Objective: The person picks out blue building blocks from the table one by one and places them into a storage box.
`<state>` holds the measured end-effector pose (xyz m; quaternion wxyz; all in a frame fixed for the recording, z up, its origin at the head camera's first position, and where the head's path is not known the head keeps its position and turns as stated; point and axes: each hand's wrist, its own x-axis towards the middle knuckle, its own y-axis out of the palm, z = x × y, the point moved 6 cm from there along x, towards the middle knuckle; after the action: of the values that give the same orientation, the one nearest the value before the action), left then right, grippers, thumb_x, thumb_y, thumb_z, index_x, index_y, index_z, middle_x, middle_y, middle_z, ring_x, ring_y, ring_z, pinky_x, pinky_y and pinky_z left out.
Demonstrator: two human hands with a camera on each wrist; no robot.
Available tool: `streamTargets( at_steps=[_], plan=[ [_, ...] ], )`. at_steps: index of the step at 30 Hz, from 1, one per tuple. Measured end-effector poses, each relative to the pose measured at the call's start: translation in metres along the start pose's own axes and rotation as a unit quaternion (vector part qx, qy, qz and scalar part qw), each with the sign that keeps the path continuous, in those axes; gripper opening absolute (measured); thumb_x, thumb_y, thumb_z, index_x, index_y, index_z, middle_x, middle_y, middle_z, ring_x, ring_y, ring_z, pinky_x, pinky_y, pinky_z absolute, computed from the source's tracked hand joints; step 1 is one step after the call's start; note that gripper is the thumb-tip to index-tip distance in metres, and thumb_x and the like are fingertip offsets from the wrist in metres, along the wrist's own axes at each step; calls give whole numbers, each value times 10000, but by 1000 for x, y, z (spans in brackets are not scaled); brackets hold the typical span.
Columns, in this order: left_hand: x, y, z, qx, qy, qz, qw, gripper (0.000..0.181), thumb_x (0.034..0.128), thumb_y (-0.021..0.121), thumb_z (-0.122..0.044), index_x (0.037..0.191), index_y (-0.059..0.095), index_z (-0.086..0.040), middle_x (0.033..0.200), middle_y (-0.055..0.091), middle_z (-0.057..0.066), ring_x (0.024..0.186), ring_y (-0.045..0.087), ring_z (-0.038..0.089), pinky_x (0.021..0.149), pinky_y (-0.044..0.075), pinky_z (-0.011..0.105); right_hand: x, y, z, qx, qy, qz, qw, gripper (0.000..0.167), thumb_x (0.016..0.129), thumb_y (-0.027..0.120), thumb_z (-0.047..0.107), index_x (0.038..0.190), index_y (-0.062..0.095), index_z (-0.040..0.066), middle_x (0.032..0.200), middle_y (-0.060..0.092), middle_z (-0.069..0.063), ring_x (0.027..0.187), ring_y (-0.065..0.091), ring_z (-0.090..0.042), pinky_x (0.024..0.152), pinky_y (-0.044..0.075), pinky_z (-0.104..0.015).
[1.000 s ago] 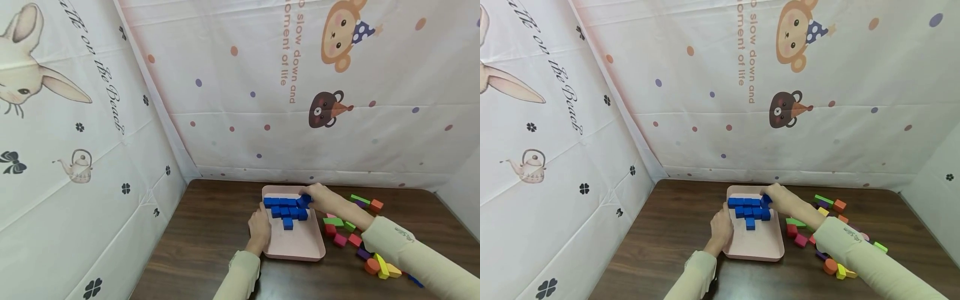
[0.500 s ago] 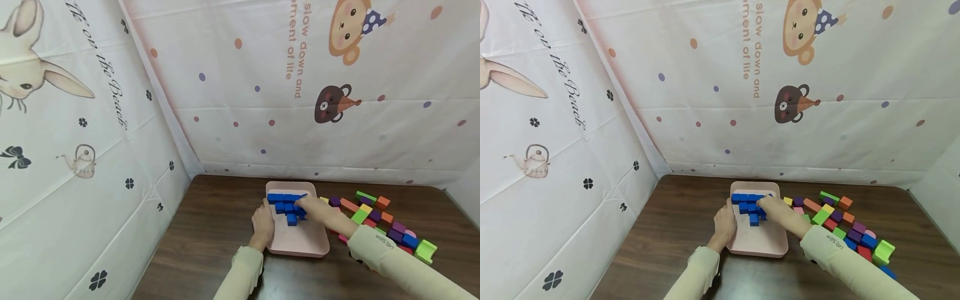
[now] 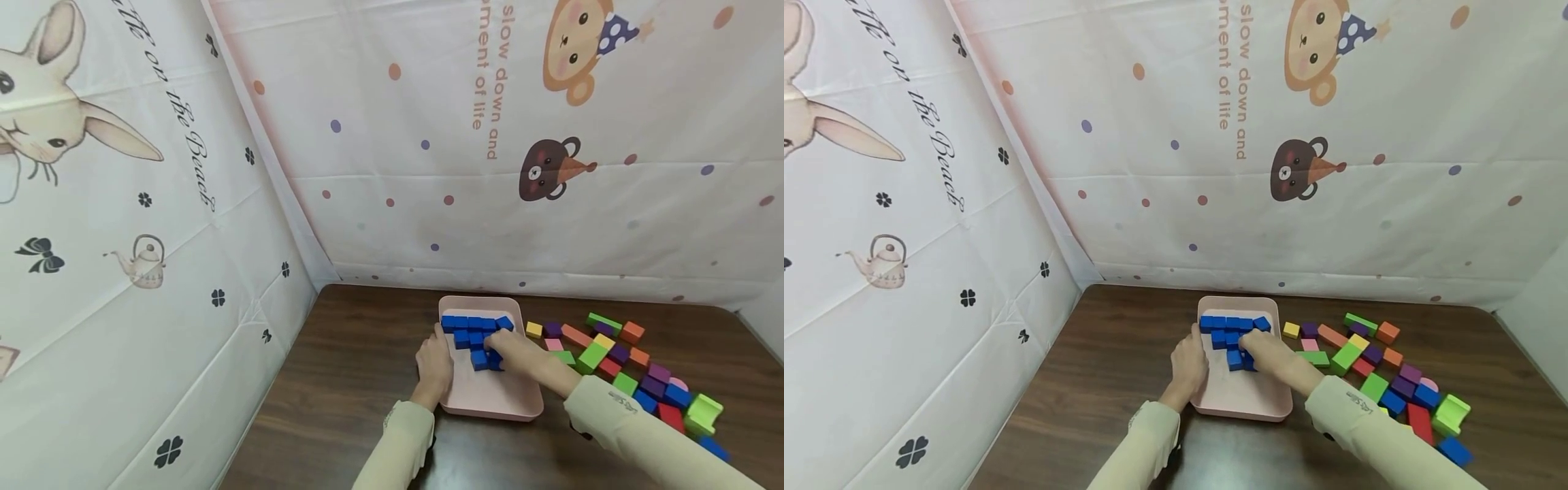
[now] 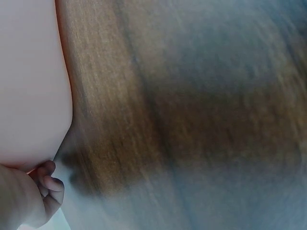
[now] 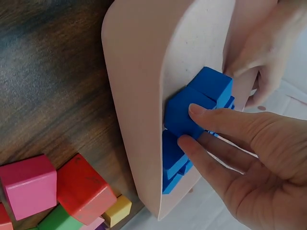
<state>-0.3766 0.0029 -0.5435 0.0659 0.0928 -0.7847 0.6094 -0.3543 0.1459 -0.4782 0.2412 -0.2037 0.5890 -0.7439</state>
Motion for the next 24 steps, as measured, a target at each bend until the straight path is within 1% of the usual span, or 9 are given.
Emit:
streamTargets(
  at_steps=[6,10,12,13,16,19,20,22,24],
  plan=[
    [2,0,-2,36,82,-84,9999,635,885,801,-169,1434,511,-39,1096,749,105,896,724,213,773,620,350,-8,-8,-2,31,74,-63,9999,266,799,817,-49,1047,732,-2,1034,758,-157,922,730,-274,806,623,-436],
    [3,-3,0,-9,121,-148,9998,615,880,797,-138,1415,517,-21,1056,749,119,870,725,231,738,617,366,-21,-28,-13,195,323,-108,9992,228,858,750,-66,1076,740,-3,1048,760,-171,899,738,-271,766,630,-419],
    [4,-5,2,-56,103,-166,9998,607,880,794,-123,1409,519,-12,1049,747,126,866,725,239,733,616,374,-29,-41,-23,287,477,-129,9984,205,889,723,-46,1087,748,3,1037,765,-166,838,728,-235,704,631,-382],
    [4,-6,3,-75,94,-177,9998,604,878,794,-117,1406,520,-9,1043,746,127,861,724,242,727,615,377,-35,-48,-30,262,523,-135,9982,187,894,721,-35,1072,751,15,998,767,-143,798,715,-209,663,621,-353],
    [4,-7,4,-152,75,-166,9997,600,875,795,-111,1399,521,-4,1042,744,131,862,724,245,724,616,383,-55,-66,-49,159,585,-226,9979,148,886,734,-11,1023,757,40,943,767,-98,768,698,-169,619,597,-325],
    [3,-6,3,-215,73,-146,9996,599,871,800,-113,1392,524,-7,1033,743,128,857,723,244,716,617,384,-85,-79,-66,-37,630,-365,9973,157,868,753,-3,1013,748,55,911,758,-71,773,701,-178,626,592,-342],
    [2,-6,2,-245,75,-143,9996,597,872,799,-113,1392,524,-8,1034,743,129,859,723,245,718,617,386,-95,-82,-71,-65,681,-383,9969,164,865,754,-2,1021,748,49,926,762,-89,782,708,-188,627,595,-346],
    [2,-5,0,-286,88,-145,9994,592,877,794,-110,1394,521,-12,1034,742,130,861,724,249,721,617,391,-115,-85,-80,-60,880,-350,9955,176,873,743,4,1047,742,34,932,759,-104,692,663,-155,558,554,-312],
    [2,-5,-2,-334,133,-187,9992,588,876,794,-106,1388,522,-10,1031,740,133,857,724,255,721,617,397,-133,-85,-90,-116,1017,-292,9943,160,881,725,1,1036,740,35,927,755,-103,649,612,-106,529,520,-288]
  ],
)
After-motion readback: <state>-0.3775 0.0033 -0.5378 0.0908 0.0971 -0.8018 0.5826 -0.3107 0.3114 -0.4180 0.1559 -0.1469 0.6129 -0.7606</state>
